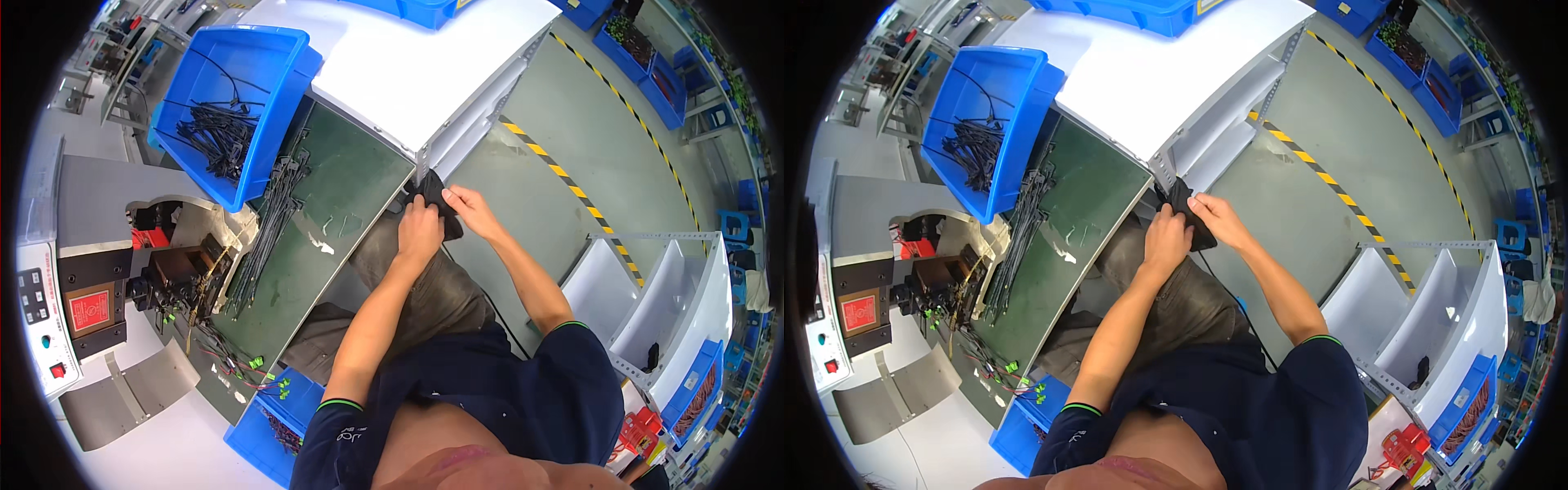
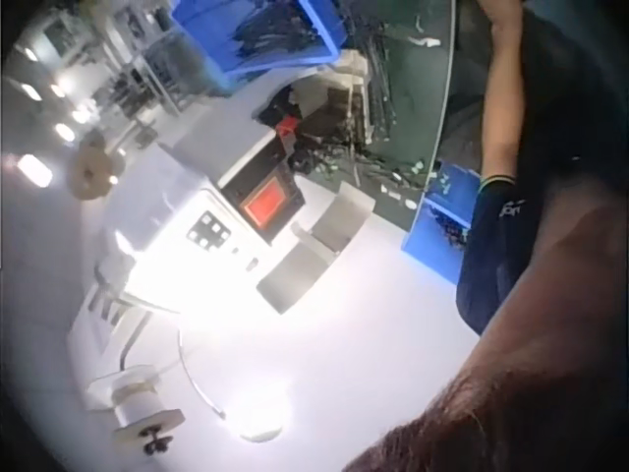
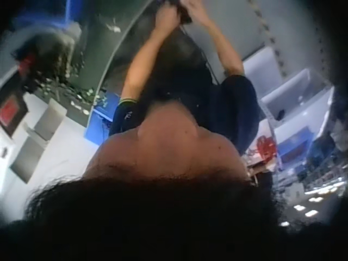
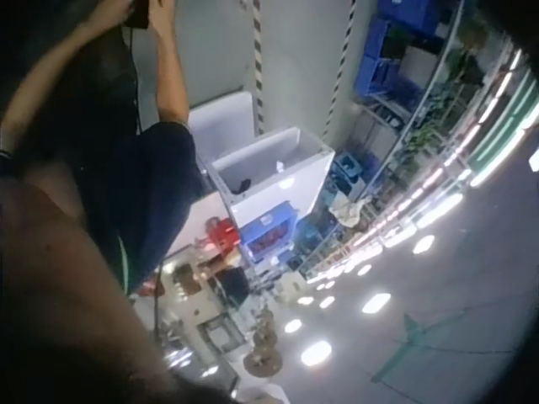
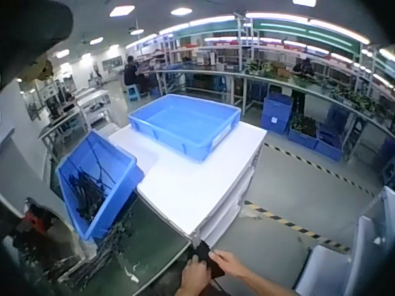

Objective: Manually assemble and inspect electrical wiring harnesses using a crimping machine.

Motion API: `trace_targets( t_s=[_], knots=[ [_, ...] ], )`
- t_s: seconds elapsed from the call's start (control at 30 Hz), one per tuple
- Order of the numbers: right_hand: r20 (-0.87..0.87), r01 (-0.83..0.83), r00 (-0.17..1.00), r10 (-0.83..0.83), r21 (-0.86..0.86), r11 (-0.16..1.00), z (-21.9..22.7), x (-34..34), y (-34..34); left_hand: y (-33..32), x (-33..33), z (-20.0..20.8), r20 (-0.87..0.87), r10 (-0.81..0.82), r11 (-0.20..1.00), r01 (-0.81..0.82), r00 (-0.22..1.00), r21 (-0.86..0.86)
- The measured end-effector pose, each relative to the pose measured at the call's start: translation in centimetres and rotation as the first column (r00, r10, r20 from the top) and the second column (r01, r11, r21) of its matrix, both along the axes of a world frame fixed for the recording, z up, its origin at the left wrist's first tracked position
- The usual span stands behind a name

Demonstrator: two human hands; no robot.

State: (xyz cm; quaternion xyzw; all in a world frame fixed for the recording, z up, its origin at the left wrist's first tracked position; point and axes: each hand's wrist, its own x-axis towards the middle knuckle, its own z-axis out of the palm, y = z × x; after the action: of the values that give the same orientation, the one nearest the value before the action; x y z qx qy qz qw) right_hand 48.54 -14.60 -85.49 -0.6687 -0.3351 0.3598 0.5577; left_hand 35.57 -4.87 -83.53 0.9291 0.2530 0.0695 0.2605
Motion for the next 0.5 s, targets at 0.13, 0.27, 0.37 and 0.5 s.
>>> trace_targets(
  t_s=[0.13,0.27,0.37,0.5],
  knots=[
    [-0.325,0.04,0.944,-0.053,-0.047,0.998,-0.2,1.5,0.5,0.1,0.1,0.9,0.122,0.074,0.989,-0.057,0.99,-0.137],
    [-0.37,0.204,0.904,-0.214,-0.067,0.977,-2.5,2.1,2.8,0.2,-0.2,1.4,0.269,0.197,0.95,-0.116,0.943,-0.289],
    [-0.397,0.076,0.911,-0.114,-0.11,0.991,-3.3,2.0,3.1,0.3,-0.5,1.6,0.318,0.242,0.924,-0.118,0.917,-0.365],
    [-0.324,0.08,0.937,-0.133,-0.171,0.982,-2.8,1.7,3.3,0.5,-0.8,1.7,0.366,0.277,0.909,-0.119,0.889,-0.401]
  ],
)
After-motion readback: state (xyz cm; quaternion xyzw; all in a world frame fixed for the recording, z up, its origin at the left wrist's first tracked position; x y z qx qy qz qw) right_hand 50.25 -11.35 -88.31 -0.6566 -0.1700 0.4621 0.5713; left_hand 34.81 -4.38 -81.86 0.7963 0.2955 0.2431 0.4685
